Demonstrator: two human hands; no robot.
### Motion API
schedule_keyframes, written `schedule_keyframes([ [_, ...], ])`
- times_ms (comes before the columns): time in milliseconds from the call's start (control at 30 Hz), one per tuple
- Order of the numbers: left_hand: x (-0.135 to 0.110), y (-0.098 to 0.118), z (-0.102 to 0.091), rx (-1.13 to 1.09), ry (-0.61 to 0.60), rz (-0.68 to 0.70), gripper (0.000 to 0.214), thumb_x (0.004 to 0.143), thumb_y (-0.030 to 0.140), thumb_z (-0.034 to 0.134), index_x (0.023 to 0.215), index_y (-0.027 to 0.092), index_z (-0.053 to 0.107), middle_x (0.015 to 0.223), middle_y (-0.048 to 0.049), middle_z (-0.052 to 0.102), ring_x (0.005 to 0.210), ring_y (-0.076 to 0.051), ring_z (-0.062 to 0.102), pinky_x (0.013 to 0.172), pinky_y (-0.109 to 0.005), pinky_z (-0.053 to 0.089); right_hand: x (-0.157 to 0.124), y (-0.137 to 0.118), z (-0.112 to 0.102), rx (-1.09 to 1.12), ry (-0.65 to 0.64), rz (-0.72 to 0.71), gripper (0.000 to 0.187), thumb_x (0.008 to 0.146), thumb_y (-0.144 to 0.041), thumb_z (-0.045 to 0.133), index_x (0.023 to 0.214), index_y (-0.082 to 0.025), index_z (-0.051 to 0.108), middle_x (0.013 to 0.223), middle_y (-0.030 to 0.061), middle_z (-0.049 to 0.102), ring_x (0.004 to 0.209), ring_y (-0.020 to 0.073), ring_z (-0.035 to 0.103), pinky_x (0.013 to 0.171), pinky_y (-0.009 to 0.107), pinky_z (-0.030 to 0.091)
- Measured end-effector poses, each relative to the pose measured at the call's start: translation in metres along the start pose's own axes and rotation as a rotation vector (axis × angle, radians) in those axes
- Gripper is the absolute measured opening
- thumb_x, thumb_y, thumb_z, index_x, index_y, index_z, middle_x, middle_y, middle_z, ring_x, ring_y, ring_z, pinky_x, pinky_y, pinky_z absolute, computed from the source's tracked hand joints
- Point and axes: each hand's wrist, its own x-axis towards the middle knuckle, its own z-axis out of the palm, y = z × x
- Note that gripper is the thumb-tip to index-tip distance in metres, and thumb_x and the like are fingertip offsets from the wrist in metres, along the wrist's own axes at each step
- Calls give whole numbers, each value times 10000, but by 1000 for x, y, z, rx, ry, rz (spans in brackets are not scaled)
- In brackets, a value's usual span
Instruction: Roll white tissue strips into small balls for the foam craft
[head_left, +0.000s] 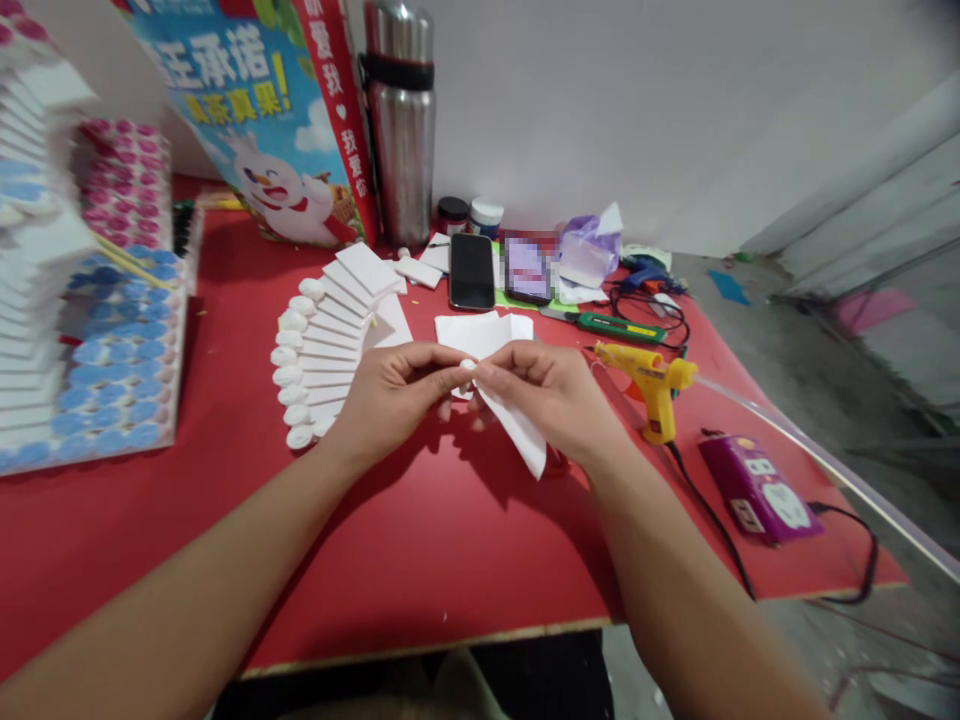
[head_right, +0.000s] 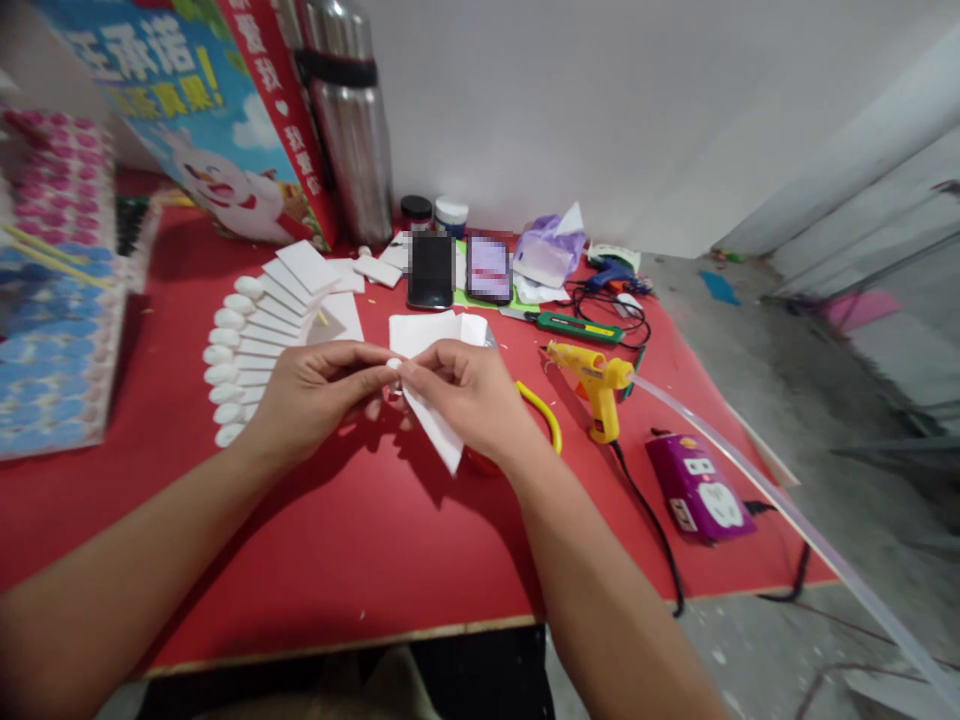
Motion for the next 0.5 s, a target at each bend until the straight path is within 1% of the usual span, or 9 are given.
schedule_keyframes([
  [33, 1, -1, -1, -11, 13, 11, 146, 796, 281, 812, 883, 164, 804, 646, -11, 709, 466, -77, 540, 453, -192, 430, 2, -1, -2, 160, -48, 88, 274, 960, -447, 629, 899, -180, 642, 737, 69, 725, 612, 201, 694, 628, 345, 576],
  [100, 3, -3, -2, -43, 28, 22, 184, 781, 310, 830, 897, 170, 805, 670, -9, 707, 520, -86, 561, 512, -202, 465, 6, -3, -6, 418, -157, 261, 366, 1047, -481, 437, 1014, -168, 624, 797, 106, 744, 670, 231, 728, 687, 417, 615],
  [167, 3, -4, -3, -48, 34, 32, 203, 771, 328, 841, 899, 174, 809, 739, -23, 734, 596, -105, 601, 581, -217, 500, 9, -4, -9, 570, -290, 396, 466, 1092, -443, 241, 1073, -150, 603, 847, 134, 751, 727, 246, 749, 737, 466, 628],
  [233, 3, -4, -4, -35, 29, 52, 193, 776, 332, 841, 894, 182, 813, 823, -39, 764, 681, -123, 639, 643, -223, 517, 11, -3, -8, 658, -399, 475, 526, 1100, -392, 145, 1063, -130, 598, 877, 142, 746, 764, 243, 755, 782, 488, 630],
  [300, 3, -4, -4, -21, 16, 61, 190, 785, 337, 835, 899, 187, 817, 839, -43, 768, 709, -129, 645, 662, -225, 513, 11, 0, -7, 725, -436, 483, 503, 1103, -361, 152, 1041, -132, 596, 842, 103, 722, 707, 206, 726, 761, 470, 637],
  [367, 3, -5, -5, -12, 20, 61, 211, 784, 355, 833, 906, 183, 818, 784, -35, 747, 654, -118, 608, 626, -225, 490, 11, 2, -6, 764, -425, 452, 414, 1105, -341, 233, 1046, -151, 596, 773, 36, 661, 583, 136, 631, 667, 380, 632],
  [433, 3, -7, -4, -9, 41, 57, 228, 774, 365, 838, 903, 178, 816, 727, -21, 715, 597, -103, 556, 581, -221, 455, 9, 3, -5, 760, -392, 427, 296, 1092, -327, 354, 1032, -172, 600, 721, -14, 581, 499, 80, 495, 553, 251, 556],
  [500, 4, -8, -3, -29, 61, 35, 234, 761, 363, 845, 894, 174, 812, 694, -11, 689, 574, -95, 531, 560, -218, 433, 7, 3, -3, 702, -340, 403, 208, 1052, -339, 491, 980, -177, 600, 708, -31, 535, 487, 57, 411, 489, 180, 443],
])
